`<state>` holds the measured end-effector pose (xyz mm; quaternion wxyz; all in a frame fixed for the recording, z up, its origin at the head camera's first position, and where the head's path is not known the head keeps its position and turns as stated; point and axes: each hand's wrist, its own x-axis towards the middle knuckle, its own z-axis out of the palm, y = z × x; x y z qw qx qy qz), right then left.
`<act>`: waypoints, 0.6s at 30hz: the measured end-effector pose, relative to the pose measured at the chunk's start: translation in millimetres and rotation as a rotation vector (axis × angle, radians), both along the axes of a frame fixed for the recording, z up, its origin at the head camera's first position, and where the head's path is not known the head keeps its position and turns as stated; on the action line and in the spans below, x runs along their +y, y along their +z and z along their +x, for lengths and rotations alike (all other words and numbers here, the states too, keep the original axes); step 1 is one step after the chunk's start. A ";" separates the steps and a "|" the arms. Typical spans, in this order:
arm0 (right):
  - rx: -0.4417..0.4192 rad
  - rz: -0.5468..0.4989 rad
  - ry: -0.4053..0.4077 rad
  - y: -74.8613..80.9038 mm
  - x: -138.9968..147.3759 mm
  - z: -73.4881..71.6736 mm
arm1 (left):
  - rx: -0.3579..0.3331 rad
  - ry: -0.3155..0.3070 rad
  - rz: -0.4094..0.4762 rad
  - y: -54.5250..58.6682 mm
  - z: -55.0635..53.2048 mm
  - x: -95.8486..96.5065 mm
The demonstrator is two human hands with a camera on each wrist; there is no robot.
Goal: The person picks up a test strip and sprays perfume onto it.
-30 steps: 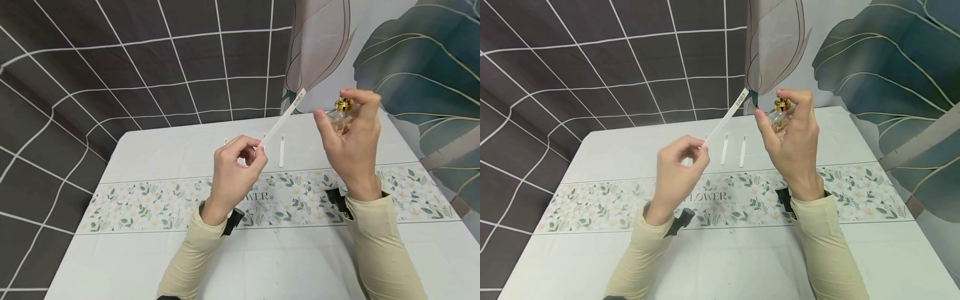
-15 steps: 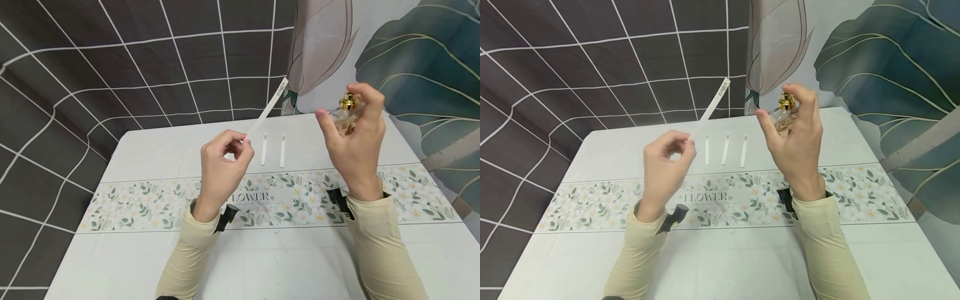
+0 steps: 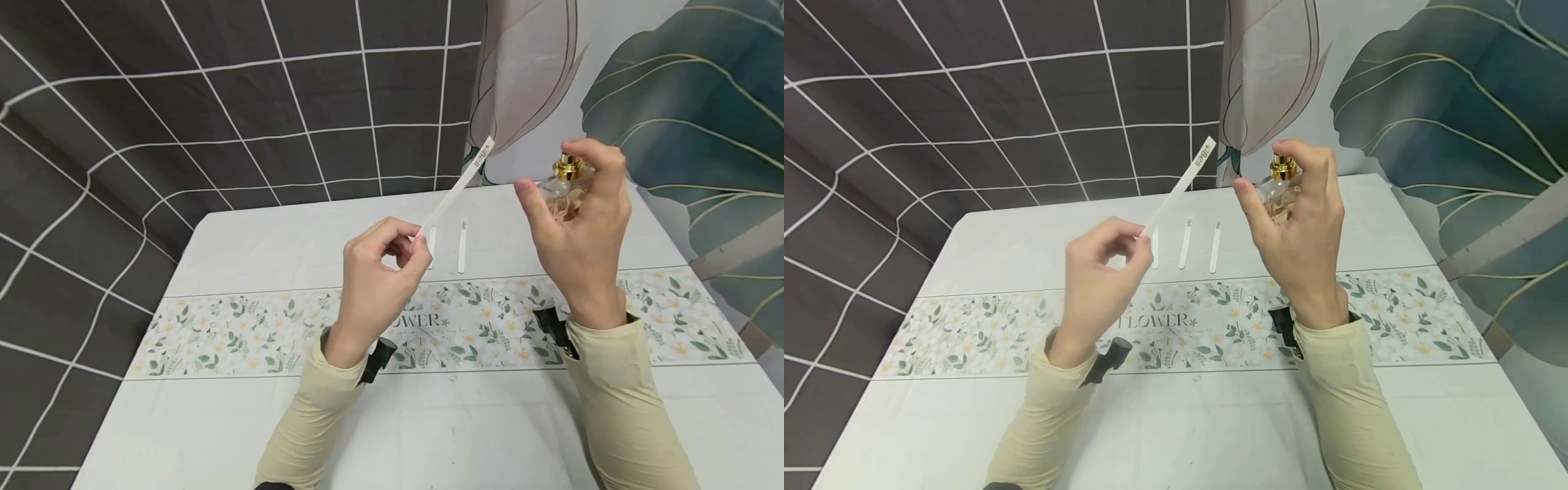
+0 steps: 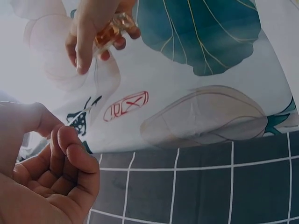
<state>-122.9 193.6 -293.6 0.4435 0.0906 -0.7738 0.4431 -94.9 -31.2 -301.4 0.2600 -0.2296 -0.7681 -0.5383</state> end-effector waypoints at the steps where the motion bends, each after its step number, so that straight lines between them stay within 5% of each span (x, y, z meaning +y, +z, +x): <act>1: -0.001 0.005 0.000 0.1 -0.1 0.0 | -0.001 -0.008 -0.001 -0.7 0.7 1.7; 7: -0.025 0.046 -0.006 -0.4 -0.6 0.5 | -0.018 -0.056 -0.020 -5.4 2.9 10.6; 18: -0.044 0.091 -0.003 0.2 -3.4 0.8 | -0.007 -0.051 -0.008 -6.0 1.7 10.5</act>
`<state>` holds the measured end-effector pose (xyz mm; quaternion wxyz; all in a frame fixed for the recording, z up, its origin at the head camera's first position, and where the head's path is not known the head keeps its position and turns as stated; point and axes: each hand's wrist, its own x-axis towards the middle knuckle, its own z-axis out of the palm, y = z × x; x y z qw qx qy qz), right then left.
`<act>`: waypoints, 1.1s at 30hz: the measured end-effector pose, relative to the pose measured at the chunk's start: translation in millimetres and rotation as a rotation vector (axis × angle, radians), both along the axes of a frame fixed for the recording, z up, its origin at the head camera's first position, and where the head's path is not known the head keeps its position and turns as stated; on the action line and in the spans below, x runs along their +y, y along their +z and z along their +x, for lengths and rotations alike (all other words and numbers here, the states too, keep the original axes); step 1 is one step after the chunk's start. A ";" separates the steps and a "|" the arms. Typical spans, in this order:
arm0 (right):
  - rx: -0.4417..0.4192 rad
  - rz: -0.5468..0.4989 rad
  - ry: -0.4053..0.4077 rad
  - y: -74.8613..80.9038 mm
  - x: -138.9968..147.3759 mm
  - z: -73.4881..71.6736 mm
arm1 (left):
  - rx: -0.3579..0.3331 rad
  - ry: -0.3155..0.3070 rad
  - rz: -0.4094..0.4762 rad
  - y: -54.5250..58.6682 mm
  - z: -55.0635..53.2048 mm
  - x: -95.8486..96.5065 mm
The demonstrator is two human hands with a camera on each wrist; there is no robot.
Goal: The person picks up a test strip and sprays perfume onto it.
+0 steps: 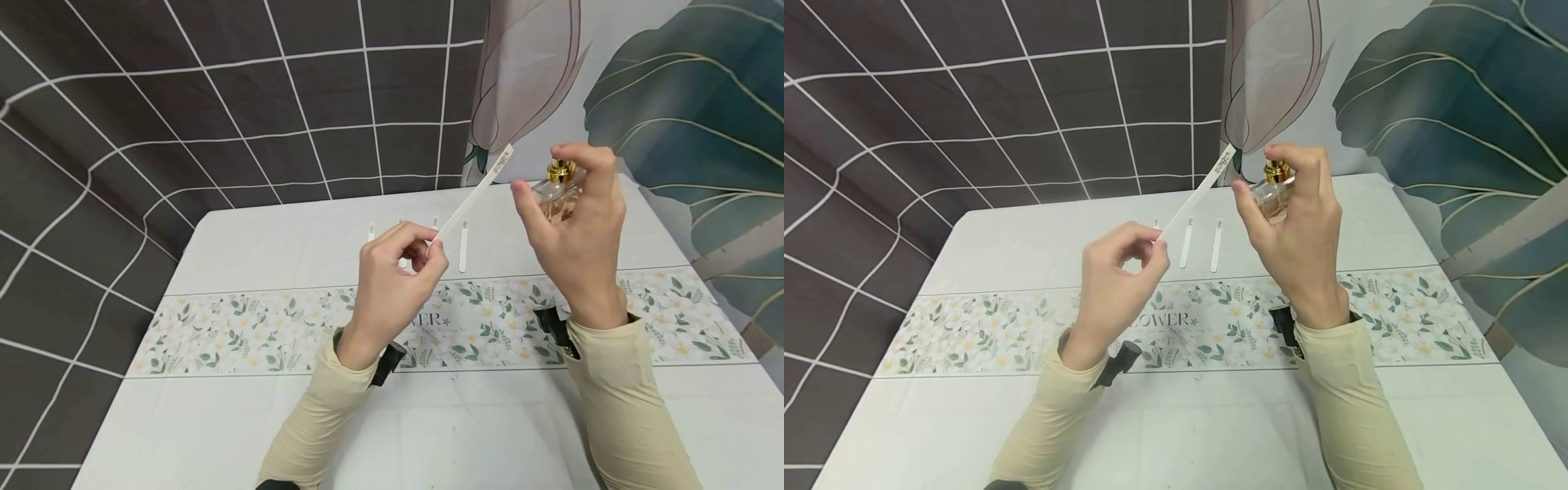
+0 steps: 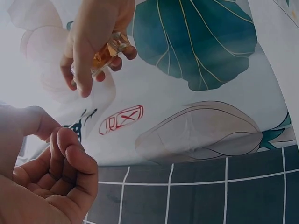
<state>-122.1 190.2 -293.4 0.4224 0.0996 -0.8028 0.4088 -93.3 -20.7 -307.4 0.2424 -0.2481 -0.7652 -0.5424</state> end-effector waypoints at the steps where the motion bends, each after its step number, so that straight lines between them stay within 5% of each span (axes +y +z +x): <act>1: -0.001 -0.002 0.001 0.0 0.0 -0.1 | 0.000 -0.002 0.001 0.0 0.0 0.2; 24: -0.023 -0.043 0.020 -0.9 3.4 -2.3 | 0.005 0.000 0.014 -0.6 -1.1 0.1; 29: -0.014 -0.111 0.071 1.2 5.8 -1.5 | -0.047 0.022 0.045 -3.3 -6.9 -2.9; 33: -0.010 -0.164 0.129 5.0 9.4 -0.3 | -0.163 0.003 0.084 -7.2 -13.0 -3.4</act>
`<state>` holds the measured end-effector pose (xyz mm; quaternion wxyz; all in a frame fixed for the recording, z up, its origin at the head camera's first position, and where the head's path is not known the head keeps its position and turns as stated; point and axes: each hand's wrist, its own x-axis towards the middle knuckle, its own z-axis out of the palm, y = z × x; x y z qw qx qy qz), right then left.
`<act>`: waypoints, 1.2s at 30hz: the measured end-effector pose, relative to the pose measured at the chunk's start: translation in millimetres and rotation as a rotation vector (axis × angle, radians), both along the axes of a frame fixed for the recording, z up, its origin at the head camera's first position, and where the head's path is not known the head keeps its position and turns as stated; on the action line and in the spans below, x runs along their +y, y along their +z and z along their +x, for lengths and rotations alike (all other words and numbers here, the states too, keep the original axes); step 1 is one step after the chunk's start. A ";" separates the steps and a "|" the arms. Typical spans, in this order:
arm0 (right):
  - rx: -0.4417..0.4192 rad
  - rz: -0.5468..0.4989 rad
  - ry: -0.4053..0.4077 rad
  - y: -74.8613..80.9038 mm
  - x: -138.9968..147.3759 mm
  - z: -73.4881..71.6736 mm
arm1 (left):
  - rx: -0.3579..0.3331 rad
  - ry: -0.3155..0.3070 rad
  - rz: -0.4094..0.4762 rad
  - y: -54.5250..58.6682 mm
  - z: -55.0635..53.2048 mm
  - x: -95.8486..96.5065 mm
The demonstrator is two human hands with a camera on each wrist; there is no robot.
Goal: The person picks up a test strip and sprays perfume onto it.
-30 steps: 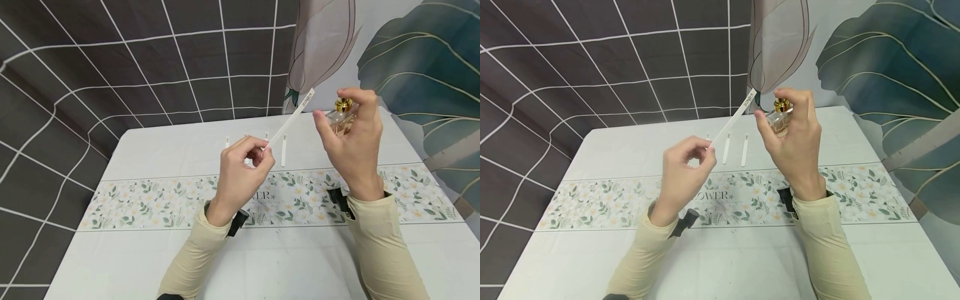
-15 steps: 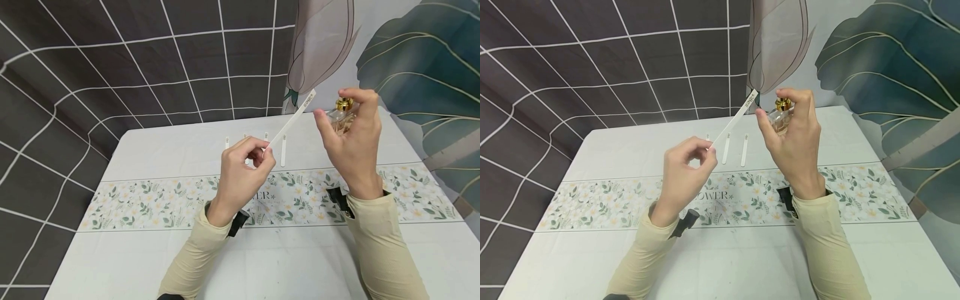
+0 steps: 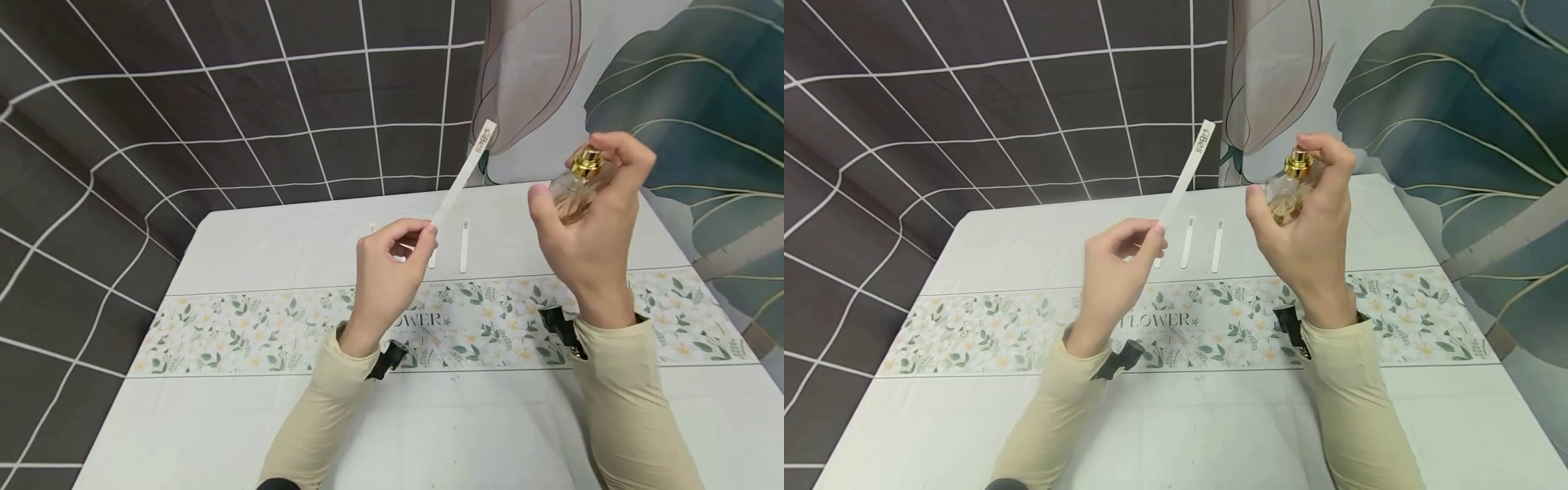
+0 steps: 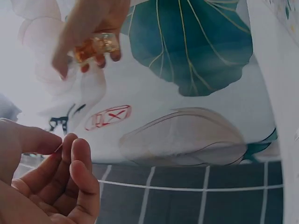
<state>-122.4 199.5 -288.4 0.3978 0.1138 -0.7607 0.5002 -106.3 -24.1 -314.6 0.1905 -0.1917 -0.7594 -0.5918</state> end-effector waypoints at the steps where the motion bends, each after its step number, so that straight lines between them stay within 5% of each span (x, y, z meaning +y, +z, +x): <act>1: -0.004 -0.010 0.018 0.8 1.7 0.5 | -0.038 -0.018 0.019 -1.6 -1.9 1.2; 5: -0.054 0.024 0.045 3.7 8.9 0.5 | -0.186 -0.093 0.117 -9.2 -10.4 10.5; 12: -0.172 0.100 -0.047 8.8 23.0 -3.0 | -0.488 -0.173 0.254 -30.8 -26.5 41.6; 22: -0.358 0.328 -0.055 -1.0 55.1 -9.0 | -0.779 -0.204 0.071 -73.9 -62.6 82.1; 28: -0.488 0.417 0.063 -17.9 62.7 -25.3 | -0.852 -0.138 0.028 -93.1 -77.5 102.4; 36: -0.739 0.500 0.166 -47.5 71.6 -47.8 | -0.903 -0.036 -0.090 -105.3 -78.7 107.4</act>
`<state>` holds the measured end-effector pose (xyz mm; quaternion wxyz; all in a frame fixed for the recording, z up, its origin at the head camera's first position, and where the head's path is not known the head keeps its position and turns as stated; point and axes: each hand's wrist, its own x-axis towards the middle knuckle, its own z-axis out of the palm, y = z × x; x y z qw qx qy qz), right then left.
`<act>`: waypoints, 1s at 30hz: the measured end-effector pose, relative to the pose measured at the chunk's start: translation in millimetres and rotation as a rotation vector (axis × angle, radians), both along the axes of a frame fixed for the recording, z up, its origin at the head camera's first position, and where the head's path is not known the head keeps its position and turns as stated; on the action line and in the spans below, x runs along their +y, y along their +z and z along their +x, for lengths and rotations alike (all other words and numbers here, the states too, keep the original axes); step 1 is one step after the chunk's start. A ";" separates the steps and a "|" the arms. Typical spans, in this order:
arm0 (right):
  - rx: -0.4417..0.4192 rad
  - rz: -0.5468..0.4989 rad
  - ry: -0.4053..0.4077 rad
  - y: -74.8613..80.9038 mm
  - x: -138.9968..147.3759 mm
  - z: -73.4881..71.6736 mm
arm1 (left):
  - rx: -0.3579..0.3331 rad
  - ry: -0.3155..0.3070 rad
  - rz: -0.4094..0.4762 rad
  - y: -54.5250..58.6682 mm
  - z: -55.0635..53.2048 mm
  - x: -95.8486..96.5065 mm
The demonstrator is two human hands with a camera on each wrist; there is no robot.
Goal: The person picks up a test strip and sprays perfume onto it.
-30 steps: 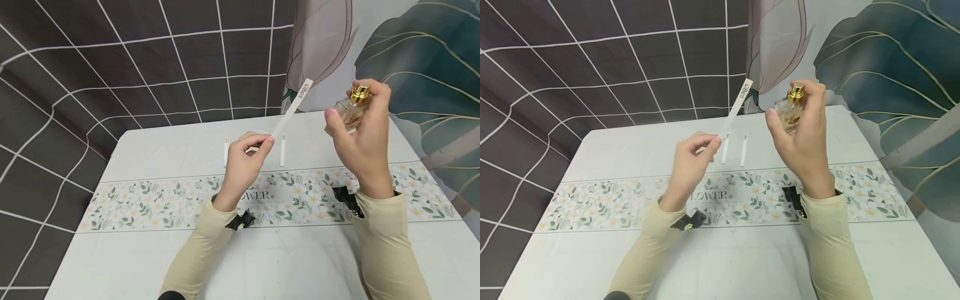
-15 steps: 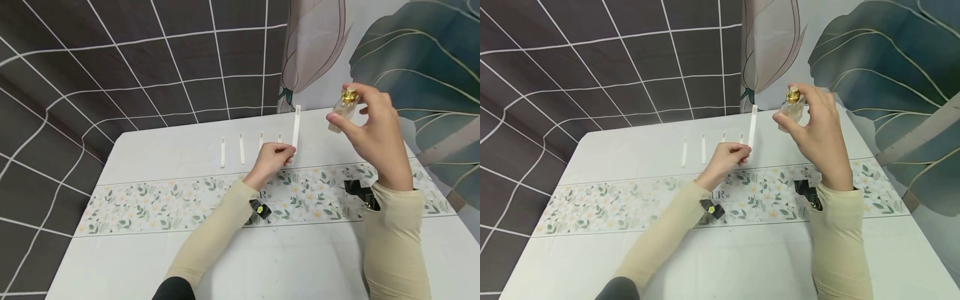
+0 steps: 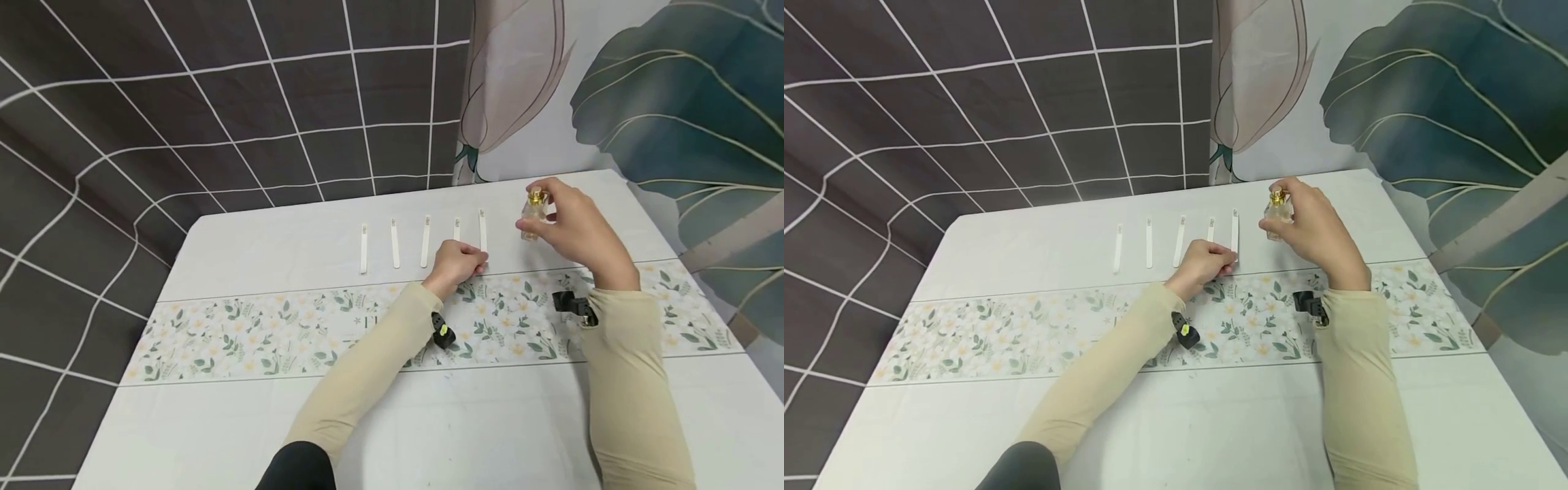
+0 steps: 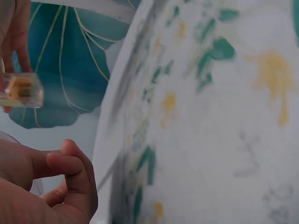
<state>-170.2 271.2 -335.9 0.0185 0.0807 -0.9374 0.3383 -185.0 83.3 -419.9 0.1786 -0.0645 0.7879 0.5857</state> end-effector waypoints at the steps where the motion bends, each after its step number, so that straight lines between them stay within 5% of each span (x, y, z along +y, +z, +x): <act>1: -0.026 0.009 0.005 -4.1 0.9 -2.6 | -0.001 0.001 -0.006 -1.5 -0.2 -0.4; 13: -0.179 0.091 0.088 -36.0 -0.5 -18.0 | -0.008 0.007 -0.016 -14.3 -3.2 -1.4; 24: -0.247 0.086 0.040 -45.0 11.6 -19.2 | 0.043 -0.046 -0.069 -8.7 2.6 -2.2; 30: -0.268 0.077 0.035 -47.3 15.5 -20.7 | 0.109 -0.131 -0.005 7.5 16.8 -9.2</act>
